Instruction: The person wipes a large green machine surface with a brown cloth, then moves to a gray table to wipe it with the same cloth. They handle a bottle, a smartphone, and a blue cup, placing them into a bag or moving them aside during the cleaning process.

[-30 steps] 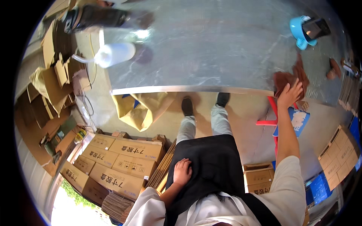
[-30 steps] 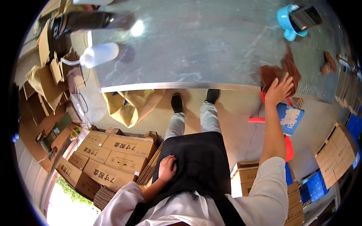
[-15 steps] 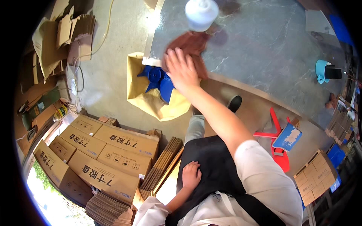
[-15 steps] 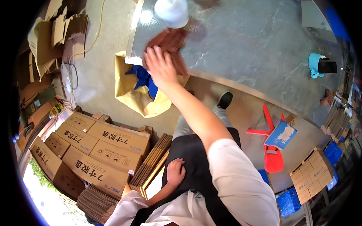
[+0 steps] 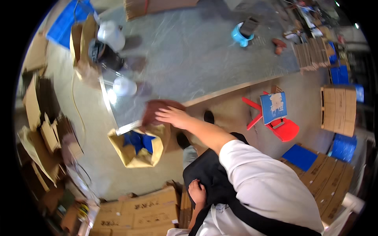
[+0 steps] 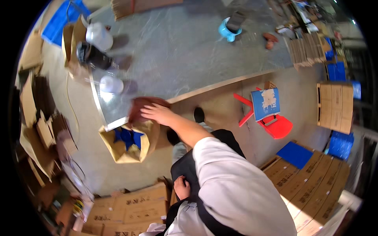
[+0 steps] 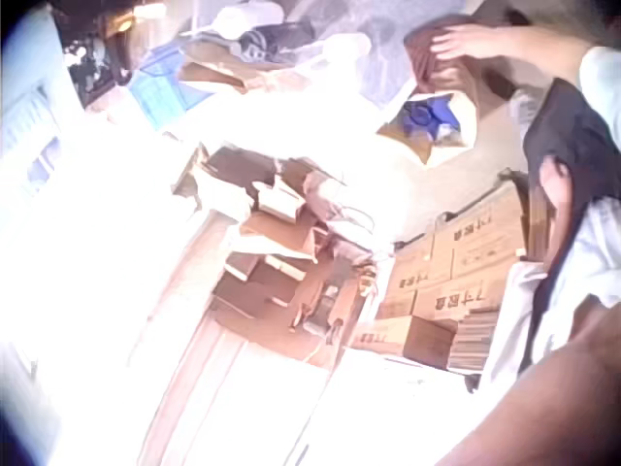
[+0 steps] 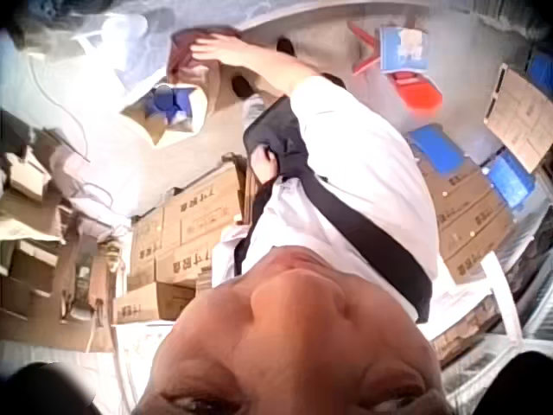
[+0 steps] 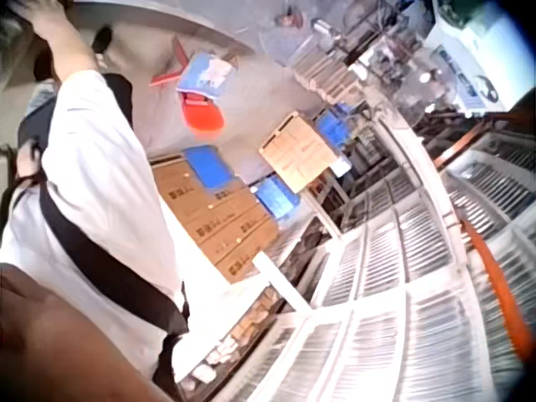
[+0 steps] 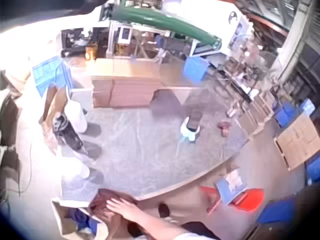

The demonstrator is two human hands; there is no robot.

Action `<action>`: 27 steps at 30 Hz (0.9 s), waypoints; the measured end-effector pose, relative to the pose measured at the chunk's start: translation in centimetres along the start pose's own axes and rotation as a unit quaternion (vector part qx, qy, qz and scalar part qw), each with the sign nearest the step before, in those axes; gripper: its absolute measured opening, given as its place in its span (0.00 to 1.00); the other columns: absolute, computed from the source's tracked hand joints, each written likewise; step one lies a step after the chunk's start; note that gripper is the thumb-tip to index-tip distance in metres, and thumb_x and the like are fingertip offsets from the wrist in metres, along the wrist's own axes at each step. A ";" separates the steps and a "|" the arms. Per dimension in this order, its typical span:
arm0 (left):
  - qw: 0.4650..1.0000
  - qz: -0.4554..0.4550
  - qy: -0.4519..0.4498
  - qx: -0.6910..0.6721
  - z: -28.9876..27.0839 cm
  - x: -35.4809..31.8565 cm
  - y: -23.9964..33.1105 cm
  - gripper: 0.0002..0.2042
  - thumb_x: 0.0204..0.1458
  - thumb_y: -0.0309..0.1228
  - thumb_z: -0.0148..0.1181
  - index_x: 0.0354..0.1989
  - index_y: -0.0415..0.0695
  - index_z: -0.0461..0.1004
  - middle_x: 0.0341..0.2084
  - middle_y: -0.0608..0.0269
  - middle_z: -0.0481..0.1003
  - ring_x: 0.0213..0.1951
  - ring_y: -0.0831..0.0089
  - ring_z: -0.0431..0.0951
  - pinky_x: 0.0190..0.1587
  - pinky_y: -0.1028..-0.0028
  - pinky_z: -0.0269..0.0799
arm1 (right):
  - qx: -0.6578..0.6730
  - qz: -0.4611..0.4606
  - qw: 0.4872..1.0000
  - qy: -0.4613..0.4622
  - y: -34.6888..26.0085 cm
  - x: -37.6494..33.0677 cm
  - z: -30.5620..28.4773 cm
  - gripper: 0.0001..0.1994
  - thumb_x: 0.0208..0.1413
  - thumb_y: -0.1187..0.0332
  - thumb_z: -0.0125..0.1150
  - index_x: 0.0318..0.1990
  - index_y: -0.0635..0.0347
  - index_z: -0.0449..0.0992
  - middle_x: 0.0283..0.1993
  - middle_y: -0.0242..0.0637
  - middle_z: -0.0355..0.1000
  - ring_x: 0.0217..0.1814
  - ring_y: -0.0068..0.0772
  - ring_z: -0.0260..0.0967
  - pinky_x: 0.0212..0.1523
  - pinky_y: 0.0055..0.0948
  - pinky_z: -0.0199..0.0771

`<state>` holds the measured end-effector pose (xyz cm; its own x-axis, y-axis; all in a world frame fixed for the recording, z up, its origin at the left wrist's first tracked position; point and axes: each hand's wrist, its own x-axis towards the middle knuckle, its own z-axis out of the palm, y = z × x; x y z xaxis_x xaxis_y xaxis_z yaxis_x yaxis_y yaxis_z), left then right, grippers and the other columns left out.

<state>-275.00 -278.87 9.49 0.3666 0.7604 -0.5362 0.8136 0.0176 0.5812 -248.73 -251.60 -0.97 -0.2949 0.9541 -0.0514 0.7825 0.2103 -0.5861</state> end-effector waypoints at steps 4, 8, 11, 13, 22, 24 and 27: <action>0.995 0.060 -0.026 0.073 -3.3 3.5 1.0 0.09 0.48 0.29 0.55 0.38 0.44 0.75 0.37 0.55 0.77 0.44 0.55 0.74 0.49 0.59 0.68 | 0.404 0.348 0.845 0.035 5.2 -17.3 -6.9 0.20 0.59 0.72 0.49 0.59 0.53 0.70 0.57 0.37 0.70 0.58 0.35 0.67 0.52 0.34 0.69; 0.988 0.095 -0.055 0.111 -4.8 6.6 -1.5 0.08 0.51 0.30 0.53 0.37 0.43 0.74 0.36 0.52 0.76 0.42 0.52 0.74 0.46 0.56 0.70 | 0.503 0.600 0.559 0.273 0.1 -33.2 -16.7 0.12 0.63 0.64 0.47 0.39 0.60 0.76 0.27 0.34 0.71 0.33 0.32 0.75 0.26 0.42 0.74; 0.965 0.099 -0.168 0.174 -7.0 9.6 -1.4 0.13 0.53 0.36 0.50 0.44 0.46 0.73 0.41 0.49 0.76 0.44 0.48 0.75 0.46 0.54 0.71 | 0.057 0.637 0.743 0.197 -6.3 -50.7 -16.7 0.14 0.57 0.59 0.54 0.45 0.54 0.77 0.47 0.47 0.75 0.48 0.53 0.73 0.49 0.43 0.71; 0.955 0.080 -0.208 0.197 -8.9 10.8 -3.2 0.16 0.55 0.40 0.49 0.47 0.47 0.73 0.43 0.48 0.77 0.45 0.46 0.76 0.47 0.54 0.72 | 0.091 0.712 0.638 0.279 -11.9 -55.7 -15.6 0.16 0.56 0.56 0.55 0.45 0.57 0.77 0.45 0.49 0.75 0.48 0.53 0.72 0.49 0.43 0.71; 0.903 0.060 -0.285 0.317 -15.1 15.1 -0.3 0.16 0.55 0.42 0.49 0.46 0.47 0.74 0.39 0.48 0.78 0.43 0.47 0.78 0.46 0.55 0.73 | 0.449 0.592 0.442 0.503 -17.8 -51.5 -10.2 0.19 0.57 0.66 0.55 0.56 0.57 0.71 0.39 0.36 0.72 0.40 0.31 0.69 0.39 0.37 0.72; 0.913 0.085 -0.248 0.313 -15.5 15.4 1.8 0.16 0.56 0.42 0.49 0.46 0.48 0.75 0.39 0.47 0.78 0.43 0.47 0.78 0.46 0.56 0.73 | 0.590 0.509 0.406 0.477 -17.5 -44.4 -14.6 0.21 0.62 0.64 0.54 0.62 0.50 0.65 0.41 0.35 0.72 0.34 0.28 0.70 0.27 0.33 0.72; 0.929 0.144 -0.202 0.275 -14.4 14.8 5.6 0.16 0.56 0.43 0.50 0.46 0.48 0.75 0.38 0.47 0.79 0.42 0.47 0.78 0.45 0.56 0.73 | 0.718 0.352 0.405 0.443 -17.8 -35.1 -22.1 0.23 0.60 0.64 0.55 0.64 0.51 0.64 0.46 0.37 0.74 0.40 0.24 0.72 0.28 0.30 0.71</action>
<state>-271.55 -258.21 13.61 0.6542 0.3749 -0.6569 0.7219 -0.5685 0.3946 -240.18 -284.08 29.13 0.5353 0.5049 -0.6772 -0.8116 0.0851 -0.5780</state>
